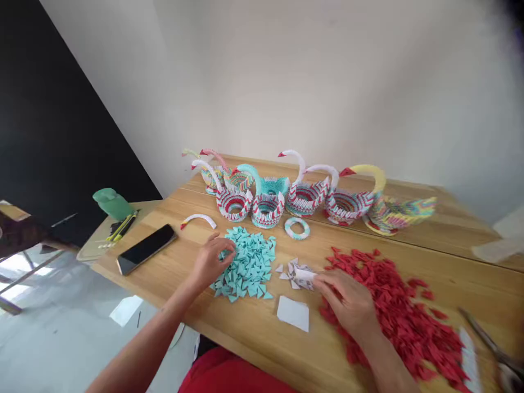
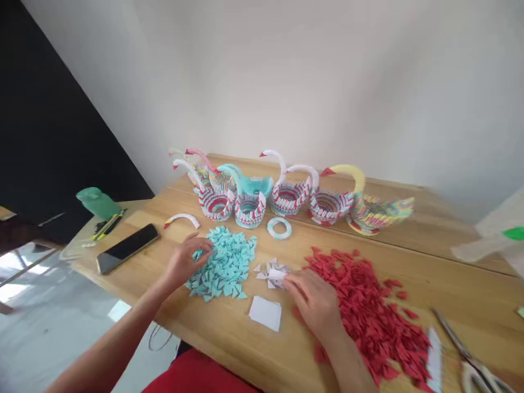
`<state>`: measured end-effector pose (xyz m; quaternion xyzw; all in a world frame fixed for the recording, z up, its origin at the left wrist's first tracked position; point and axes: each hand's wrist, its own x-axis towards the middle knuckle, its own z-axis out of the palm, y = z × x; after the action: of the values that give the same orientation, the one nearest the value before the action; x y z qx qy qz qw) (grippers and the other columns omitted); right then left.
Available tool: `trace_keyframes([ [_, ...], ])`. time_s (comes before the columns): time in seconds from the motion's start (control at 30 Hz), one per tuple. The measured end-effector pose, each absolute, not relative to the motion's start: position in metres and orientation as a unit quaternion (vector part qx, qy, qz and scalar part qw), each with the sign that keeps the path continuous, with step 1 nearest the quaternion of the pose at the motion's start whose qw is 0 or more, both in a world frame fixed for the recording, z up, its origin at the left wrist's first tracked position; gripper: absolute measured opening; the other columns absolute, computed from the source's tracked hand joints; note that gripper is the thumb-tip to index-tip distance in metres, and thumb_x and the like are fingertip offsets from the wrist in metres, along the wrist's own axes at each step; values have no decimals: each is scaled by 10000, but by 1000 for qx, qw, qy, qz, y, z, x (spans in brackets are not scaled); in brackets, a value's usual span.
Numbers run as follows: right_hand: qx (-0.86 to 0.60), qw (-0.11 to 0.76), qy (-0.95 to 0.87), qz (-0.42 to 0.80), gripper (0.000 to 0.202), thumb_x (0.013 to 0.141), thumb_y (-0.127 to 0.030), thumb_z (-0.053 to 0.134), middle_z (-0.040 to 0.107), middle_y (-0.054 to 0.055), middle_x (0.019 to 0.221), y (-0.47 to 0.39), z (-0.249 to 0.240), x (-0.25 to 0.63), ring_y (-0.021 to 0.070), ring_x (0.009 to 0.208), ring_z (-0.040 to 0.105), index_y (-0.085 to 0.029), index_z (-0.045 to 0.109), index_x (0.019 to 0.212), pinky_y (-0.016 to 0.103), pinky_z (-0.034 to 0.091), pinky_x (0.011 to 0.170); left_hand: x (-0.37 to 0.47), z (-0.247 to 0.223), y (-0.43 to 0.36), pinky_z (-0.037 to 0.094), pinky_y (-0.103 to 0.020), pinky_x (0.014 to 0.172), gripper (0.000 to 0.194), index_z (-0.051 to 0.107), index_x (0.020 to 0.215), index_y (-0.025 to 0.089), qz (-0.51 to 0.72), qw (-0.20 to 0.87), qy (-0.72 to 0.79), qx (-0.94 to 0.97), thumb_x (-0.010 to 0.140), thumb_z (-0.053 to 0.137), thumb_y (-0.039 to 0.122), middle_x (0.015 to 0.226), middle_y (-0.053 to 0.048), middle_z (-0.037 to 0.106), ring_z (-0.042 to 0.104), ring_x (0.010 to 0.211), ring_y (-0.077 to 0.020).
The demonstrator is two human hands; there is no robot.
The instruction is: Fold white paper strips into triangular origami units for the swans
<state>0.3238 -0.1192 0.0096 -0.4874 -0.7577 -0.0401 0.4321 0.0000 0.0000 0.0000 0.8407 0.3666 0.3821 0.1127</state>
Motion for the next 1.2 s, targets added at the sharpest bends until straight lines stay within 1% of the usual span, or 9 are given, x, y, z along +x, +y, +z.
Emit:
trace_keyframes([
  [0.1, -488, 438, -754, -40, 119, 945, -261, 584, 739, 8, 767, -120, 11, 322, 170, 663, 690, -240, 678, 874, 285, 536, 647, 6, -1, -3, 468, -530, 1004, 108, 557, 765, 199, 395, 112, 352, 841, 838, 603, 135, 880, -47, 757, 728, 843, -200],
  [0.2, -486, 441, -754, -31, 118, 944, -241, 580, 735, 7, 760, -120, 13, 322, 171, 656, 685, -246, 675, 875, 289, 532, 641, 12, 2, -5, 464, -495, 1031, 117, 547, 769, 203, 412, 107, 342, 838, 834, 591, 117, 924, -57, 763, 731, 879, -195],
  [0.27, -488, 442, -753, -22, 103, 939, -222, 588, 730, 6, 762, -121, 13, 321, 168, 659, 679, -242, 672, 881, 285, 527, 637, 16, 5, -6, 456, -489, 1047, 125, 539, 769, 209, 422, 107, 341, 833, 836, 579, 111, 907, -50, 767, 735, 897, -201],
  [0.47, -481, 445, -755, -8, 69, 932, -192, 607, 715, 5, 771, -122, 14, 321, 161, 672, 659, -233, 653, 901, 286, 512, 657, 25, 11, -8, 481, -484, 1028, 116, 550, 751, 221, 424, 132, 367, 817, 840, 572, 149, 801, -11, 760, 741, 816, -210],
  [0.63, -477, 453, -753, -3, 61, 935, -202, 603, 723, 11, 788, -122, 14, 320, 160, 690, 667, -230, 653, 914, 280, 516, 666, 29, 12, -12, 452, -521, 1059, 92, 567, 759, 207, 444, 155, 362, 805, 837, 587, 163, 780, -8, 738, 732, 814, -203],
  [0.73, -479, 453, -752, -2, 70, 937, -208, 599, 727, 10, 793, -122, 14, 319, 161, 687, 670, -232, 661, 914, 280, 517, 660, 30, 13, -15, 455, -518, 1059, 63, 598, 780, 201, 453, 178, 367, 792, 840, 600, 183, 780, -9, 737, 731, 822, -206],
  [0.93, -481, 450, -752, -4, 63, 928, -193, 612, 726, 13, 801, -122, 11, 322, 168, 695, 664, -229, 663, 923, 290, 514, 659, 33, 14, -27, 517, -471, 991, 73, 621, 773, 197, 466, 236, 385, 761, 843, 632, 211, 823, -47, 754, 696, 1070, -282],
  [1.1, -477, 466, -745, 1, 140, 924, -150, 600, 727, 29, 833, -122, 12, 314, 179, 726, 670, -229, 685, 1002, 303, 531, 673, 46, 25, -47, 582, -356, 874, 46, 661, 811, 203, 475, 267, 329, 771, 849, 664, 179, 814, -38, 765, 726, 1004, -249],
  [1.2, -477, 470, -742, 7, 185, 934, -126, 568, 718, 56, 867, -122, 17, 301, 186, 784, 673, -221, 695, 1029, 298, 542, 672, 59, 34, -61, 580, -324, 873, 66, 687, 859, 210, 478, 281, 271, 787, 857, 665, 148, 811, -27, 767, 740, 946, -217],
])
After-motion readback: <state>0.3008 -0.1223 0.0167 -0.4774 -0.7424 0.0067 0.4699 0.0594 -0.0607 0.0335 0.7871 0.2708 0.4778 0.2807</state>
